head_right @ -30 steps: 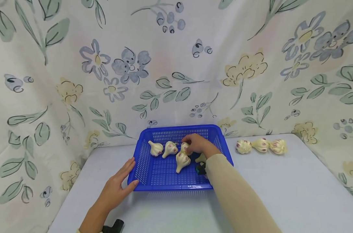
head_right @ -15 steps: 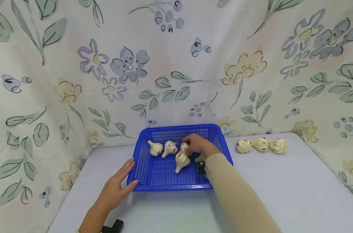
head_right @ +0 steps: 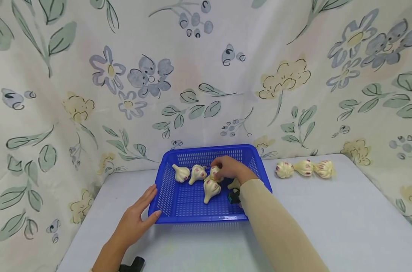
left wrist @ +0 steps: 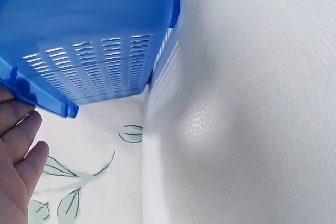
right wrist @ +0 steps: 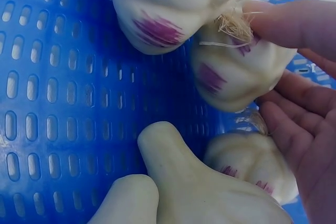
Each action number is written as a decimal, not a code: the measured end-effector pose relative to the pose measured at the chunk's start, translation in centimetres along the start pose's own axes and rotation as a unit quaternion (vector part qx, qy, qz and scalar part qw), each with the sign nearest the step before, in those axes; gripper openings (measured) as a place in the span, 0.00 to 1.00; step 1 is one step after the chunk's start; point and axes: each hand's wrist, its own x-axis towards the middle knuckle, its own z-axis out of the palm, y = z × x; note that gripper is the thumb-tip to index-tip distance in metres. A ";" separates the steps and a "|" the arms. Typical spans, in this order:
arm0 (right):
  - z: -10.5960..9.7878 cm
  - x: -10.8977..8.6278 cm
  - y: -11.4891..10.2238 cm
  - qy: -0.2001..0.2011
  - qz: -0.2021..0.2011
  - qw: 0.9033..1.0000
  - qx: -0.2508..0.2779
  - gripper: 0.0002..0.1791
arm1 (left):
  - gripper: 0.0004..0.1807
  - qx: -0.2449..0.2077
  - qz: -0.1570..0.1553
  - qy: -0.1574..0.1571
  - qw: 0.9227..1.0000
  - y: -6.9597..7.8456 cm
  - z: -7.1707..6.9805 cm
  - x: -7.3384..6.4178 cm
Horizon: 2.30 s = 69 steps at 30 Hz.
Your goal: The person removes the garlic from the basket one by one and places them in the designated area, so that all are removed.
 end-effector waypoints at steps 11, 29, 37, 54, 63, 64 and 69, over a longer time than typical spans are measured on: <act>0.0 0.1 0.4 0.006 -0.010 0.999 0.035 0.25 | 0.39 0.002 0.004 0.002 1.000 0.1 0.0 0.0; -0.1 0.3 0.5 0.035 -0.012 0.999 0.035 0.33 | 0.39 -0.001 -0.004 -0.001 1.000 0.2 -0.1 0.0; -0.1 0.3 0.5 0.021 -0.023 0.998 0.057 0.32 | 0.39 0.003 -0.009 -0.003 1.000 0.1 0.0 0.0; -0.4 0.4 0.6 0.009 -0.024 0.992 0.125 0.34 | 0.39 0.000 -0.020 -0.005 1.000 0.5 0.0 0.1; -0.3 0.5 0.8 0.002 -0.022 0.991 0.129 0.34 | 0.39 0.000 -0.016 -0.002 1.000 0.4 0.0 0.1; -0.3 0.5 0.8 0.001 -0.022 0.991 0.129 0.34 | 0.39 0.000 -0.015 -0.002 1.000 0.4 0.0 0.1; -0.4 0.5 0.6 0.001 -0.018 0.991 0.131 0.33 | 0.39 -0.002 -0.017 -0.004 1.000 0.4 0.0 0.1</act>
